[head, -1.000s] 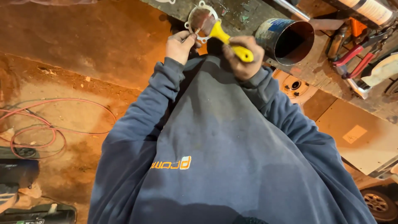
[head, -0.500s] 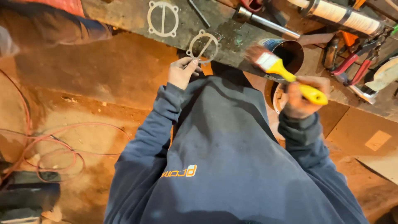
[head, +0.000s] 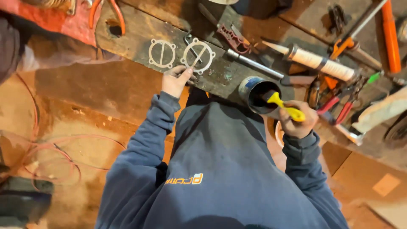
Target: The person applies a sealant to circular gaskets using a brush, wipes them with a cloth, and then uses a caulking gun to apply sealant to a larger engine component. They handle multiple gaskets and tools throughout the process.
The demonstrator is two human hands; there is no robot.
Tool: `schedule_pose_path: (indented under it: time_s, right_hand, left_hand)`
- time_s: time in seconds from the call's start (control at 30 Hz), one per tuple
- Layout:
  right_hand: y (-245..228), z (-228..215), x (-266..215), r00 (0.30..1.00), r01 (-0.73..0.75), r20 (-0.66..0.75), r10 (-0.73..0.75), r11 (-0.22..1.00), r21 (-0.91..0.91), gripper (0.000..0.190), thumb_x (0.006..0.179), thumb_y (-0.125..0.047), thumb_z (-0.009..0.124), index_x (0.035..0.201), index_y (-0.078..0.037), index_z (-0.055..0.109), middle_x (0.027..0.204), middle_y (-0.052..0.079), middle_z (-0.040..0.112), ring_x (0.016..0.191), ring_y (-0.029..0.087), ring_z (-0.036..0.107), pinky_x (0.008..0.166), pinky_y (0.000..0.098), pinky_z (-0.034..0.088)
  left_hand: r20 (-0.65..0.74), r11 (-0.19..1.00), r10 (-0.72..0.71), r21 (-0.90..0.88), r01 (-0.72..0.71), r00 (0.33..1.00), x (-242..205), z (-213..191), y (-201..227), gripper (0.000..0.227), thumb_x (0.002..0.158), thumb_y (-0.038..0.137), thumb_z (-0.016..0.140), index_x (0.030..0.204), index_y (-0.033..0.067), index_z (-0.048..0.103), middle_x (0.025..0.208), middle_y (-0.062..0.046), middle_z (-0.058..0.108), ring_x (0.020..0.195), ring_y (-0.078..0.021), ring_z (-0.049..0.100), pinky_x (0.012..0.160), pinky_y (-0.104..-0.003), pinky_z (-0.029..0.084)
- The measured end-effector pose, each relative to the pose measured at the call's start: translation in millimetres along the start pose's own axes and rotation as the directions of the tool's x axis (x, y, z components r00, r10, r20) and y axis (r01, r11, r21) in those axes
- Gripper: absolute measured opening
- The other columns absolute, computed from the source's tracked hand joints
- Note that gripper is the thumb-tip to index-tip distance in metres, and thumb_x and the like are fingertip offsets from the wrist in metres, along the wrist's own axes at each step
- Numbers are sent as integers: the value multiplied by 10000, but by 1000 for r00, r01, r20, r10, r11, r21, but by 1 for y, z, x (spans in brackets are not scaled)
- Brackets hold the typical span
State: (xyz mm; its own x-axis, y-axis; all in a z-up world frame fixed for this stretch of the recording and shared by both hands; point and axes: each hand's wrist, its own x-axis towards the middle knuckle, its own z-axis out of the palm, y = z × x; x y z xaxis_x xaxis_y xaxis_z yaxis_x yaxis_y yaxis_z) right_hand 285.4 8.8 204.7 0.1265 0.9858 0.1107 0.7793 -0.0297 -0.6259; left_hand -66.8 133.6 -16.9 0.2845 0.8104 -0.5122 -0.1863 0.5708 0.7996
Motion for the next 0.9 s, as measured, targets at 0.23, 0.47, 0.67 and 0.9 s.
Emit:
schedule_pose_path:
  time_s: [0.23,0.47,0.67,0.9]
  right_hand:
    - [65,-22,97,990,4,-136,36,959,283,394,1023,-308,486,998,-22,755,727,44,626,669,129,593,592,289,420]
    - [41,60,264,894,401,354,-274,842,-361,504,896,-292,841,1306,-70,649,1111,197,672,937,408,674,765,487,548]
    - [115,126,305,832,404,555,-24,711,-575,638,831,-381,832,1339,-82,589,1109,256,643,898,479,660,693,573,530]
    - [136,115,303,847,452,478,-234,790,-414,275,908,-277,803,1066,-62,737,917,203,710,804,433,678,673,515,532]
  left_hand:
    - [-227,998,-53,-42,45,972,11,5,-22,239,977,230,698,1003,-5,731,800,-58,743,634,-119,677,570,-254,538]
    - [-469,756,237,639,142,851,-28,18,7,287,930,420,802,1005,143,800,831,-91,764,729,-219,716,694,-373,572]
    - [-314,840,246,540,-40,917,-87,38,54,425,878,367,766,1249,167,712,978,-62,773,828,-201,745,774,-341,592]
    - [-232,853,194,519,-47,953,-83,50,97,415,896,324,737,1284,180,707,991,-32,787,816,-145,738,786,-313,590]
